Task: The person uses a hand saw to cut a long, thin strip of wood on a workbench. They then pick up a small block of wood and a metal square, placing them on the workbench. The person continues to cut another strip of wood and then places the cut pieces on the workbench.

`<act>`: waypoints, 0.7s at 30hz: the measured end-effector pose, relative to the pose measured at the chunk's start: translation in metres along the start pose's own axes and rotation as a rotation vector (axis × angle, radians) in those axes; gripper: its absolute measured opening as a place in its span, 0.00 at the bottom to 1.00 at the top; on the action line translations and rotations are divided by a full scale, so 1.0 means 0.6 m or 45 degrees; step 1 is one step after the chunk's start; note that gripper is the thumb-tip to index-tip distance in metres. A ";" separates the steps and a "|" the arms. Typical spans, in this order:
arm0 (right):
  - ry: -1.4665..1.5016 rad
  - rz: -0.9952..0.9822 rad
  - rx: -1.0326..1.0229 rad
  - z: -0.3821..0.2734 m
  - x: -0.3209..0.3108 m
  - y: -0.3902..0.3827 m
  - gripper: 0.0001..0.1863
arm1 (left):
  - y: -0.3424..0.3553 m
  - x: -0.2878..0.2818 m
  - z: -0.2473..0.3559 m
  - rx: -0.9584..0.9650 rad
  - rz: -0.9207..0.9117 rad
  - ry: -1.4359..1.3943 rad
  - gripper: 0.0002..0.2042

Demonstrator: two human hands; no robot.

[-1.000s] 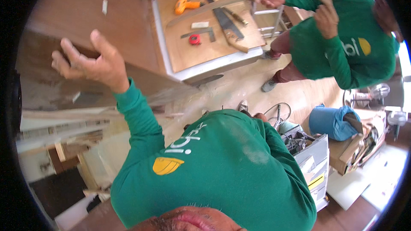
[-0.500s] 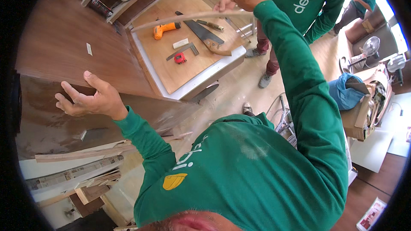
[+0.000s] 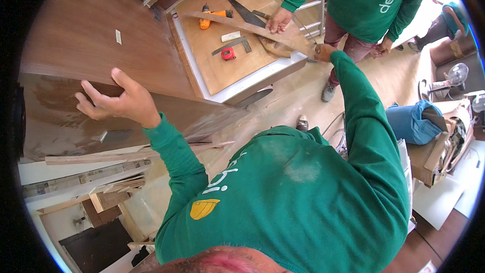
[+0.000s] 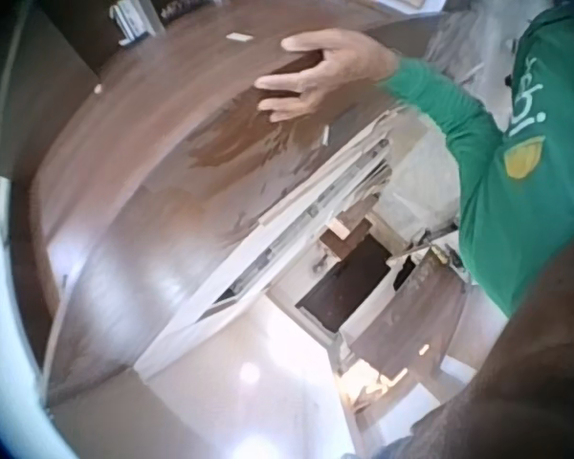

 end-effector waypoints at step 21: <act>0.802 0.436 -0.405 -0.505 -0.048 -0.303 0.40 | -0.526 0.190 0.276 -1.955 -1.605 -2.053 0.31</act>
Point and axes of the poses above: each hand's wrist, its own y-axis towards the middle knuckle, its own x-axis out of the palm, z = x × y, the point moved 6 cm from there along y, towards the middle knuckle, and after that the axes turned 7 degrees about -z, right-handed, at the moved point
